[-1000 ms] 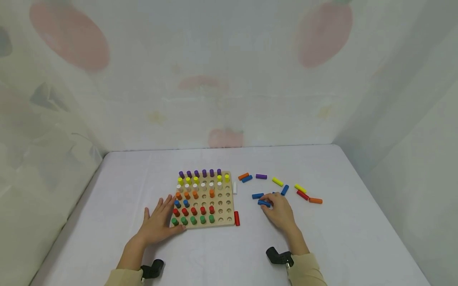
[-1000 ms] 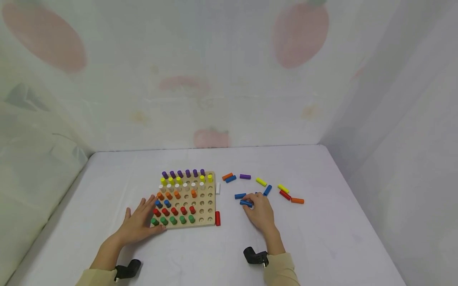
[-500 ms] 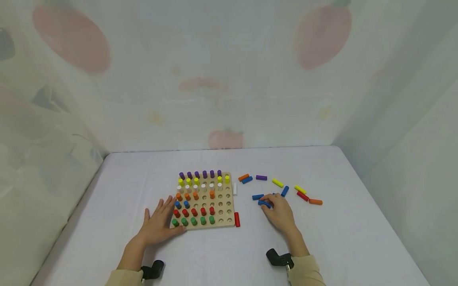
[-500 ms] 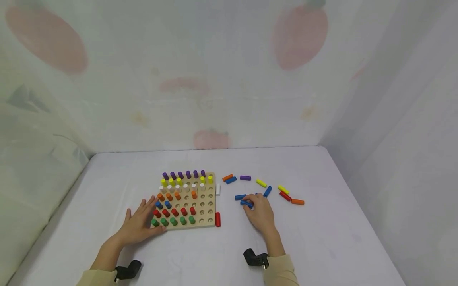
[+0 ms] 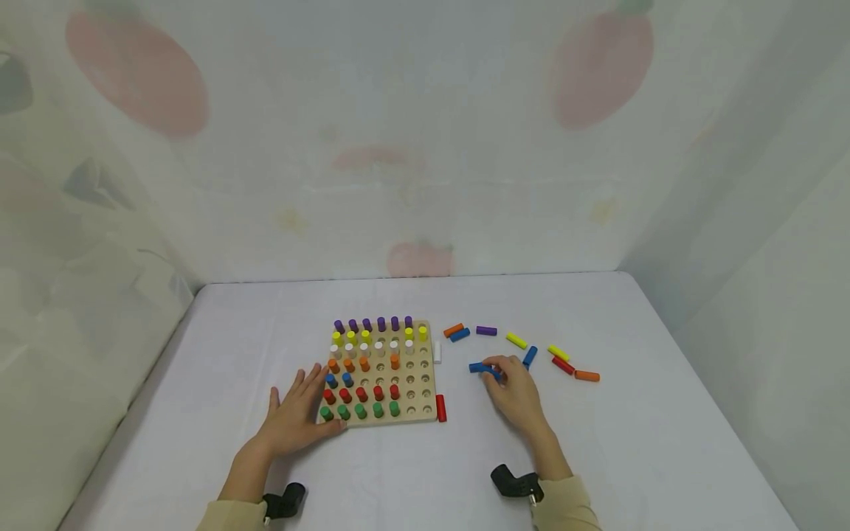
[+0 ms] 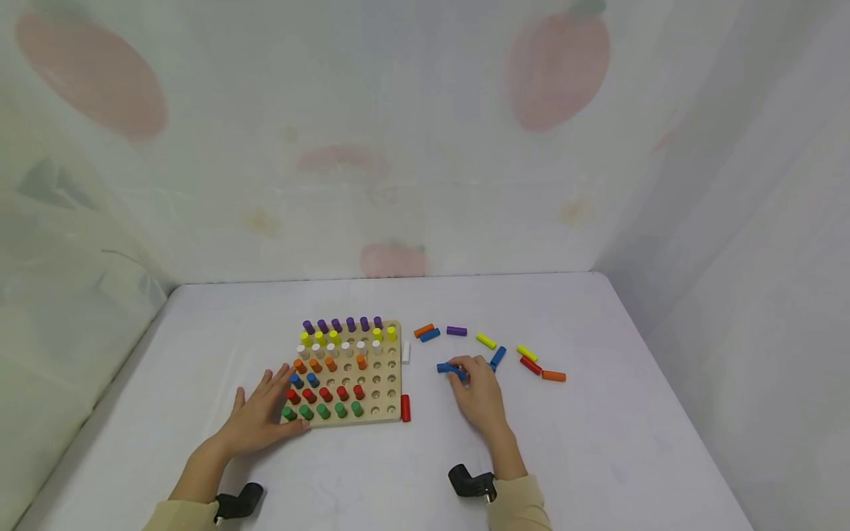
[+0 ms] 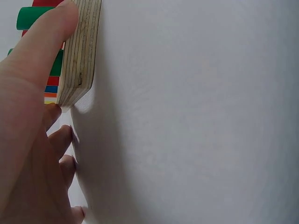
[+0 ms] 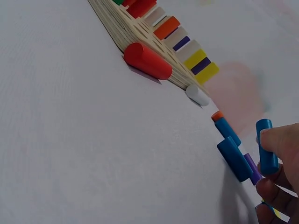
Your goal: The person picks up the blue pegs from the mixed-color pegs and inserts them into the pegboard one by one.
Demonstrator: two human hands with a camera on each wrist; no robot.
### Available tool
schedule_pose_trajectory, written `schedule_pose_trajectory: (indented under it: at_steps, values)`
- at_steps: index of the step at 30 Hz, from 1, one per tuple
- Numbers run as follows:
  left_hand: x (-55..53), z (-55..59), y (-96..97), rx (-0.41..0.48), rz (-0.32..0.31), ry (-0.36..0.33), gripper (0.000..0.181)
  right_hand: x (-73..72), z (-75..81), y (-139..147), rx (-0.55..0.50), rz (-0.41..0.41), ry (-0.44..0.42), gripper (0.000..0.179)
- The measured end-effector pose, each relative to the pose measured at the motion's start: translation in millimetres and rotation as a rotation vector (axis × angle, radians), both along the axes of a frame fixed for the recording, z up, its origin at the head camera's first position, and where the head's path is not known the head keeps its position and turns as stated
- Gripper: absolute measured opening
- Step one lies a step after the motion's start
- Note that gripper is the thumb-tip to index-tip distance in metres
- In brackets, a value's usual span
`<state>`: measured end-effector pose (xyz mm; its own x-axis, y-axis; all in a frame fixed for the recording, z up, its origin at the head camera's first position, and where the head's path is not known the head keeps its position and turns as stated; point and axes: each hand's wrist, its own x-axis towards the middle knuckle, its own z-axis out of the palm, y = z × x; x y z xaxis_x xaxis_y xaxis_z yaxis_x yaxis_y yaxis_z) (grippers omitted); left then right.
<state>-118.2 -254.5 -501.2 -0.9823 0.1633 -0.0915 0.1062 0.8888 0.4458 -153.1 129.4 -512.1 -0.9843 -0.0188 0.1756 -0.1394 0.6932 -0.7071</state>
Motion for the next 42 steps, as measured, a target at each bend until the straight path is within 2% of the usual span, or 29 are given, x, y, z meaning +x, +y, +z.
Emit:
schedule_pose_trajectory:
  at_steps: [10,19,27,34,42]
  values:
    - [-0.9,-5.5,-2.3,-0.002,-0.004,-0.003,0.107,-2.4,1.6,-12,-0.052,0.025,0.013,0.020]
    - [-1.4,-4.5,-1.9,-0.002,-0.003,-0.011,0.106,-6.9,8.1,-23,-0.101,0.048,-0.005,0.018]
    - [-1.1,-4.3,-1.5,-0.009,-0.005,-0.007,0.106,-6.3,14.8,-37,-0.128,0.112,0.001,0.018]
    - [-1.7,-3.9,-1.5,-0.006,-0.001,-0.004,0.106,-7.0,20.6,-54,-0.101,0.172,0.041,0.029]
    - [-0.5,-2.4,-1.0,-0.009,0.000,-0.008,0.106,-6.3,31.5,-72,-0.119,0.245,0.036,0.027]
